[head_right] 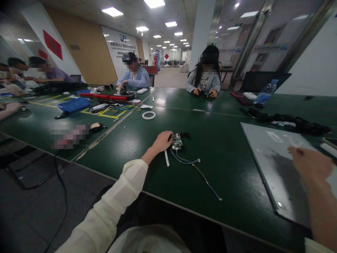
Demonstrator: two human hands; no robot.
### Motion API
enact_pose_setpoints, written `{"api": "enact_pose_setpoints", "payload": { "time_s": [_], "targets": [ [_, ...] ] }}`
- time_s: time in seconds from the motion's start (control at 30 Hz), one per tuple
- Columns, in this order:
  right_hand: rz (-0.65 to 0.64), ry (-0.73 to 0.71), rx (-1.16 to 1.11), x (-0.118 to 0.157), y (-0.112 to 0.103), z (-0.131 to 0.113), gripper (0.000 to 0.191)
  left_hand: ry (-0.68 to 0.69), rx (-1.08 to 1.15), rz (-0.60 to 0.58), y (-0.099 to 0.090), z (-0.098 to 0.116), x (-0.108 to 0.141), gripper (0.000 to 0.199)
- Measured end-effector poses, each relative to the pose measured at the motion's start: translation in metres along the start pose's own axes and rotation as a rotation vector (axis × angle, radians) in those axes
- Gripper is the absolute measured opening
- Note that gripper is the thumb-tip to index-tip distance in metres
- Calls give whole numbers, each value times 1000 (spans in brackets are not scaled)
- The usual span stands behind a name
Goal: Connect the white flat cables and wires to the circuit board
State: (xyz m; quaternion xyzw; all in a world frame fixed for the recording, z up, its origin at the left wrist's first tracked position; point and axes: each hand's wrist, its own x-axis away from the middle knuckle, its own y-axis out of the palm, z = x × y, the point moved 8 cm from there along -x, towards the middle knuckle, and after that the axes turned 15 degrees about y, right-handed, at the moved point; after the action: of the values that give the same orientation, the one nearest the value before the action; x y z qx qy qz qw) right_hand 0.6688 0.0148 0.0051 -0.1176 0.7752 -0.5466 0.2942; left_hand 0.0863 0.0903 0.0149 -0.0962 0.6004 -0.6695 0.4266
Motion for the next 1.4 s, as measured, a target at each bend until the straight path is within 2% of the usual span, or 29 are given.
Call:
{"api": "enact_pose_setpoints", "payload": {
  "time_s": [0.07,0.13,0.2,0.3,0.4,0.5,0.57,0.67,0.73,0.8,0.93,1.03,1.17,1.3,1.4],
  "targets": [
    [-163,-110,-38,24,-8,-43,52,-6,10,4,0,-1,0,22],
    [-298,-277,-131,66,-25,-98,42,-7,17,13,0,-1,1,22],
    [-499,-435,-263,125,-40,-153,41,-10,29,19,0,-1,2,23],
    [-856,-659,-502,232,-63,-227,39,-30,59,38,-3,0,5,25],
    [-1069,-774,-693,319,-85,-278,38,-26,132,120,-11,3,5,24],
    [-1230,-772,-879,369,-96,-307,36,-54,359,275,-21,-1,3,22],
    [-1281,-673,-1023,379,-95,-317,35,-112,594,397,-25,-9,2,23],
    [-1262,-466,-1208,372,-82,-319,34,-220,1024,509,-20,-20,0,42],
    [-1240,-373,-1289,365,-74,-315,33,-286,1271,485,-10,-20,-2,52],
    [-1251,-346,-1327,361,-70,-311,30,-305,1399,415,-3,-15,-4,51],
    [-1299,-383,-1301,363,-73,-306,29,-215,1444,277,5,2,-4,37],
    [-1304,-439,-1278,368,-76,-305,28,-201,1407,268,6,7,-1,31],
    [-1259,-431,-1341,368,-76,-303,29,-226,1382,373,1,0,3,26],
    [-1190,-318,-1488,353,-74,-296,29,-354,1341,510,-2,-17,6,24],
    [-1155,-217,-1577,338,-73,-289,28,-426,1308,564,-2,-25,8,30]
  ]
}}
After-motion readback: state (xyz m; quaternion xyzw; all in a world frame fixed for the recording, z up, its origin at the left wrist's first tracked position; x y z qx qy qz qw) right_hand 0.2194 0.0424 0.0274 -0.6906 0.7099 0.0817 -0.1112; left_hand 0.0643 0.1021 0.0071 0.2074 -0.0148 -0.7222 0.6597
